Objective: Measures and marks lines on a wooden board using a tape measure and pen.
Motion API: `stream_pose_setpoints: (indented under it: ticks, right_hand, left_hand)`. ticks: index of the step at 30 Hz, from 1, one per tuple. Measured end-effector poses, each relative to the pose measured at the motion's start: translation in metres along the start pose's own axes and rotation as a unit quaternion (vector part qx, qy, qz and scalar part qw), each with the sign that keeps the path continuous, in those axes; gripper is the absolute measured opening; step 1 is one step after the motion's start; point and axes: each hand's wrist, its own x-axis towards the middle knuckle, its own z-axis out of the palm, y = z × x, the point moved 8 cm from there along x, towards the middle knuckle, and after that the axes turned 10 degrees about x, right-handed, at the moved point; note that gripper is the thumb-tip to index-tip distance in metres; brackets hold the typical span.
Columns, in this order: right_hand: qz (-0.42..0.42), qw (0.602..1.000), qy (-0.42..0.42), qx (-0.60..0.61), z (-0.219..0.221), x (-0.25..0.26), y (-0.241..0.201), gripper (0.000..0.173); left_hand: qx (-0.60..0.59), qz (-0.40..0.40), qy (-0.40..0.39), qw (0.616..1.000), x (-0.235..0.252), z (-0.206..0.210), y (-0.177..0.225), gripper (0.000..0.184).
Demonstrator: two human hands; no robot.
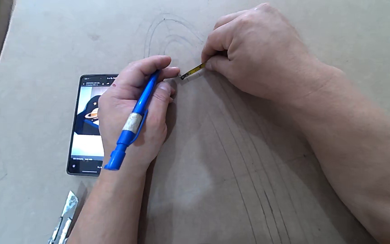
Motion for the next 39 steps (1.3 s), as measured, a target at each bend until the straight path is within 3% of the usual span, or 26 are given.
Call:
stream_pose_setpoints:
  ticks: [28, 32, 39]
  right_hand:
    - [-0.009, 1.000, -0.009, -0.009, 0.002, 0.001, -0.001, 0.018]
    - [-0.017, 1.000, -0.001, -0.004, 0.003, 0.001, -0.002, 0.017]
    - [-0.010, 1.000, -0.006, -0.005, 0.002, 0.000, 0.000, 0.017]
  left_hand:
    - [-0.017, -0.009, 0.016, 1.000, 0.001, -0.003, -0.004, 0.032]
    - [-0.075, -0.064, 0.074, 0.992, 0.002, -0.015, -0.012, 0.027]
    - [-0.016, -0.136, 0.060, 0.989, 0.011, -0.012, -0.013, 0.009]
